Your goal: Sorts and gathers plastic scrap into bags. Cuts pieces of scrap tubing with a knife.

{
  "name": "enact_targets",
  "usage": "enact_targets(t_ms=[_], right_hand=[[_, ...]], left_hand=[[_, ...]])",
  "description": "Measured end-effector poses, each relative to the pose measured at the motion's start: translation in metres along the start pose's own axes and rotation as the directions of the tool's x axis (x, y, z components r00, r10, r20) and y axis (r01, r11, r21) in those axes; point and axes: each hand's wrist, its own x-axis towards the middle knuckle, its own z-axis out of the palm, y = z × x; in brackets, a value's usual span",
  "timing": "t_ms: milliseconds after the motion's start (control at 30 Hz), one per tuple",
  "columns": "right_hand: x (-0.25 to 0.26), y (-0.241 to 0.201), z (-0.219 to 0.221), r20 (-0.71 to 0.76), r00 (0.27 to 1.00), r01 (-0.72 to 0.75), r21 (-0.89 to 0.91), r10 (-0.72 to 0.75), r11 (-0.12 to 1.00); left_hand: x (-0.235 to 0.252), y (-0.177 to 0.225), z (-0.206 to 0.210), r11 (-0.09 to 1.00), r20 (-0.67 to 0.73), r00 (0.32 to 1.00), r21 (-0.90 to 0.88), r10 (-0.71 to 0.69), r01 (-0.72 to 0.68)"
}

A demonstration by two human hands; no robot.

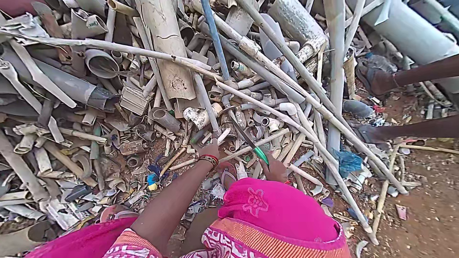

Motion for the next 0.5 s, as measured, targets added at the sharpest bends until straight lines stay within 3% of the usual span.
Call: enact_targets(t_ms=[133, 167, 200, 267, 367, 433, 500], right_hand=[[0.008, -0.031, -0.026, 0.132, 0.991, 0.028, -0.094, -0.015, 0.995], [0.004, -0.035, -0.044, 0.054, 0.995, 0.085, -0.081, -0.081, 0.993], [-0.002, -0.036, -0.062, -0.127, 0.971, 0.198, -0.061, -0.204, 0.978], [-0.015, -0.040, -0.099, -0.537, 0.741, 0.451, -0.045, -0.402, 0.891], [-0.024, -0.048, -0.126, -0.848, 0.416, 0.758, 0.123, -0.330, 0.641], [-0.002, -0.047, -0.087, -0.928, 0.310, 0.839, 0.165, -0.207, 0.518], [0.038, -0.028, 0.005, -0.957, 0.252, 0.805, 0.123, -0.147, 0.580]], left_hand=[[0.003, 0.001, -0.002, 0.996, -0.013, 1.000, 0.080, 0.028, -0.027], [0.004, 0.002, -0.003, 0.994, -0.007, 0.999, 0.100, 0.040, -0.039], [0.006, 0.003, -0.004, 0.992, 0.006, 0.999, 0.116, 0.048, -0.048], [0.008, 0.002, -0.002, 0.988, 0.030, 0.998, 0.141, 0.057, -0.061], [0.010, 0.000, -0.002, 0.984, 0.022, 0.998, 0.162, 0.066, -0.068], [0.012, -0.001, 0.000, 0.984, 0.001, 0.997, 0.162, 0.081, -0.080], [0.012, -0.004, 0.005, 0.983, 0.000, 0.996, 0.165, 0.084, -0.083]])
